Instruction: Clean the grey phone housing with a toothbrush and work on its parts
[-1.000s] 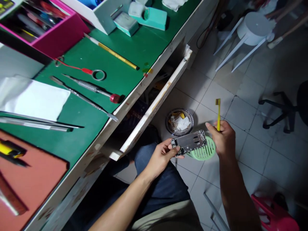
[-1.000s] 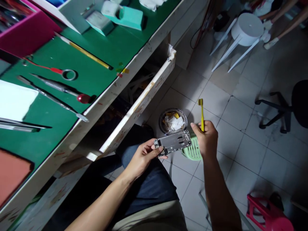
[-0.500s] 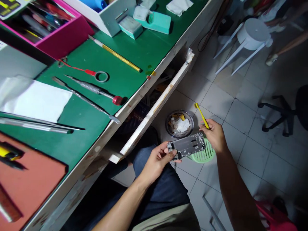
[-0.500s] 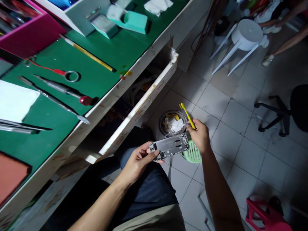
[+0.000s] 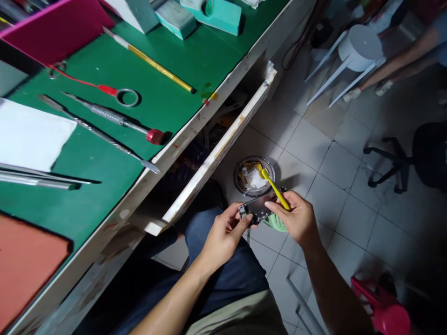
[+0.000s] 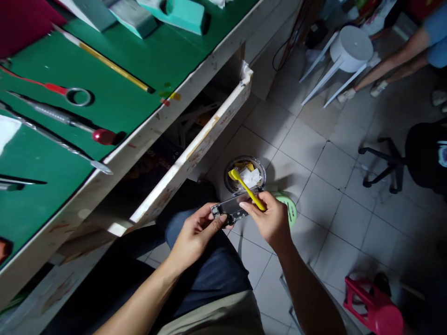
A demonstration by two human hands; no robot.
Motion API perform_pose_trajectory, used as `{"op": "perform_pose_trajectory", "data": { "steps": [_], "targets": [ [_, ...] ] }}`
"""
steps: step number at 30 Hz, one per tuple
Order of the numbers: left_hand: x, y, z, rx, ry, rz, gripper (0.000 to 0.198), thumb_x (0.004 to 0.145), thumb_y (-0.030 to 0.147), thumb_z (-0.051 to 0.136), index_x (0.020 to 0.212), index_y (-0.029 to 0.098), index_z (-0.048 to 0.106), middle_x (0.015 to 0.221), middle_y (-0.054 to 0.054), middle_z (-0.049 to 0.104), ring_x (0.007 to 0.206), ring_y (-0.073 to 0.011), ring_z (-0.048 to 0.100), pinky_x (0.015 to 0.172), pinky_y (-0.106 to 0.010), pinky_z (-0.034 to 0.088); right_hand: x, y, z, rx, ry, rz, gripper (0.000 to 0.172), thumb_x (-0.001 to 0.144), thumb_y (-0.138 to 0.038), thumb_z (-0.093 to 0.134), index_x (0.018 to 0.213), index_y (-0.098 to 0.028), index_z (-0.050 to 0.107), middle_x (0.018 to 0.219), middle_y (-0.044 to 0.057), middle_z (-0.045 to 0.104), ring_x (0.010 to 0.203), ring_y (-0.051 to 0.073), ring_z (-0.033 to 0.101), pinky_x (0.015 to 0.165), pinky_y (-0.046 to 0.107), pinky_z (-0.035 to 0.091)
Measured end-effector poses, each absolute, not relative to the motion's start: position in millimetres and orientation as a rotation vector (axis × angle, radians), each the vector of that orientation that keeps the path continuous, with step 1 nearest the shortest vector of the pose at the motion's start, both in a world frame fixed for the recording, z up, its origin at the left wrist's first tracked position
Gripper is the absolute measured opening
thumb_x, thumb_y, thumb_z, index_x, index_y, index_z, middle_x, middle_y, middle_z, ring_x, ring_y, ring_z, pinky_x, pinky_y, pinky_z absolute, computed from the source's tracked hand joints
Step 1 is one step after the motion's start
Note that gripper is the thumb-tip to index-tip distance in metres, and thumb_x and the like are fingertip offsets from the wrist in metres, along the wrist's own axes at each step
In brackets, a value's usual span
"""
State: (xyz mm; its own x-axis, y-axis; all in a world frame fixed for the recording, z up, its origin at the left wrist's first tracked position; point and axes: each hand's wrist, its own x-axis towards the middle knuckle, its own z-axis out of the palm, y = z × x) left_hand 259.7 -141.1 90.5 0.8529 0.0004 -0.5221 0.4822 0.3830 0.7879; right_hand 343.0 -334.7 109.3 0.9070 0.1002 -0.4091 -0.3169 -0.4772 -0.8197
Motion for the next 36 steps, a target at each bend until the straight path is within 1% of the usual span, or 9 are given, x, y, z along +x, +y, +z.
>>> {"op": "perform_pose_trajectory", "data": {
  "steps": [4,9,16,21,23,27,29,33,36],
  "targets": [
    [257.4,-141.2,92.1,1.178,0.474,-0.332,0.042,0.095,0.055,0.08,0.116,0.019,0.075,0.097,-0.004,0.069,0.087,-0.0211,0.072,0.084,-0.032,0.062,343.5,-327.6,100.1,-1.983,0.179,0.485,0.045,0.08,-0.063,0.088,0.083,-0.021,0.071,0.072,-0.001,0.069,0.067,0.016,0.059,0.062,0.027,0.048],
    [257.8,-141.4,93.4,1.142,0.47,-0.344,0.043,0.093,0.055,0.082,0.115,0.019,0.076,0.094,-0.003,0.066,0.085,-0.0211,0.072,0.08,-0.032,0.063,344.1,-330.5,98.2,-2.029,0.159,0.478,0.043,0.082,-0.061,0.087,0.083,-0.022,0.071,0.07,-0.002,0.067,0.065,0.014,0.056,0.06,0.026,0.045],
    [263.7,-141.0,94.4,1.025,0.498,-0.338,0.048,0.087,0.057,0.088,0.11,0.017,0.076,0.087,-0.001,0.062,0.079,-0.0165,0.063,0.08,-0.035,0.067,341.1,-331.4,111.8,-2.043,0.135,0.473,0.04,0.084,-0.06,0.084,0.086,-0.022,0.072,0.073,-0.001,0.07,0.066,0.015,0.061,0.062,0.026,0.049],
    [263.6,-139.2,91.0,0.961,0.531,-0.309,0.047,0.083,0.054,0.092,0.105,0.016,0.076,0.079,0.003,0.054,0.074,-0.012,0.054,0.077,-0.032,0.067,355.7,-342.3,123.7,-2.105,0.306,0.272,0.043,0.087,-0.064,0.079,0.084,-0.021,0.075,0.064,0.001,0.068,0.055,0.016,0.058,0.05,0.027,0.041],
    [262.8,-138.1,90.3,0.94,0.54,-0.307,0.047,0.082,0.053,0.093,0.107,0.016,0.077,0.079,0.003,0.055,0.074,-0.0118,0.054,0.076,-0.032,0.067,368.1,-348.0,115.1,-2.084,0.323,0.222,0.042,0.087,-0.061,0.079,0.093,-0.02,0.077,0.069,0.002,0.071,0.054,0.015,0.057,0.049,0.027,0.041],
    [260.8,-134.2,91.4,0.905,0.559,-0.309,0.047,0.083,0.051,0.093,0.11,0.016,0.078,0.079,0.001,0.059,0.076,-0.0136,0.059,0.077,-0.033,0.068,391.6,-353.8,82.9,-2.029,0.265,0.272,0.052,0.082,-0.054,0.077,0.121,-0.019,0.074,0.081,0.003,0.076,0.066,0.019,0.068,0.06,0.03,0.052],
    [259.7,-131.9,92.4,0.893,0.573,-0.308,0.045,0.083,0.049,0.094,0.108,0.016,0.078,0.081,0.0,0.062,0.077,-0.0143,0.061,0.077,-0.034,0.068,398.0,-354.4,69.4,-2.026,0.231,0.303,0.059,0.079,-0.051,0.077,0.129,-0.019,0.072,0.088,0.004,0.078,0.077,0.022,0.072,0.069,0.033,0.057],
    [258.1,-128.7,93.4,0.874,0.595,-0.299,0.042,0.082,0.046,0.095,0.105,0.015,0.077,0.084,-0.001,0.064,0.078,-0.0147,0.063,0.077,-0.034,0.069,399.8,-356.9,63.5,-2.057,0.161,0.345,0.05,0.08,-0.049,0.075,0.12,-0.02,0.075,0.103,0.007,0.081,0.092,0.024,0.075,0.084,0.037,0.059],
    [257.6,-127.8,93.2,0.867,0.601,-0.292,0.041,0.082,0.046,0.095,0.103,0.015,0.077,0.083,-0.001,0.064,0.079,-0.0149,0.063,0.077,-0.034,0.069,394.9,-360.2,77.0,-2.103,0.124,0.331,0.048,0.085,-0.049,0.073,0.124,-0.022,0.074,0.107,0.007,0.081,0.089,0.023,0.074,0.082,0.036,0.057]
  ]
}}
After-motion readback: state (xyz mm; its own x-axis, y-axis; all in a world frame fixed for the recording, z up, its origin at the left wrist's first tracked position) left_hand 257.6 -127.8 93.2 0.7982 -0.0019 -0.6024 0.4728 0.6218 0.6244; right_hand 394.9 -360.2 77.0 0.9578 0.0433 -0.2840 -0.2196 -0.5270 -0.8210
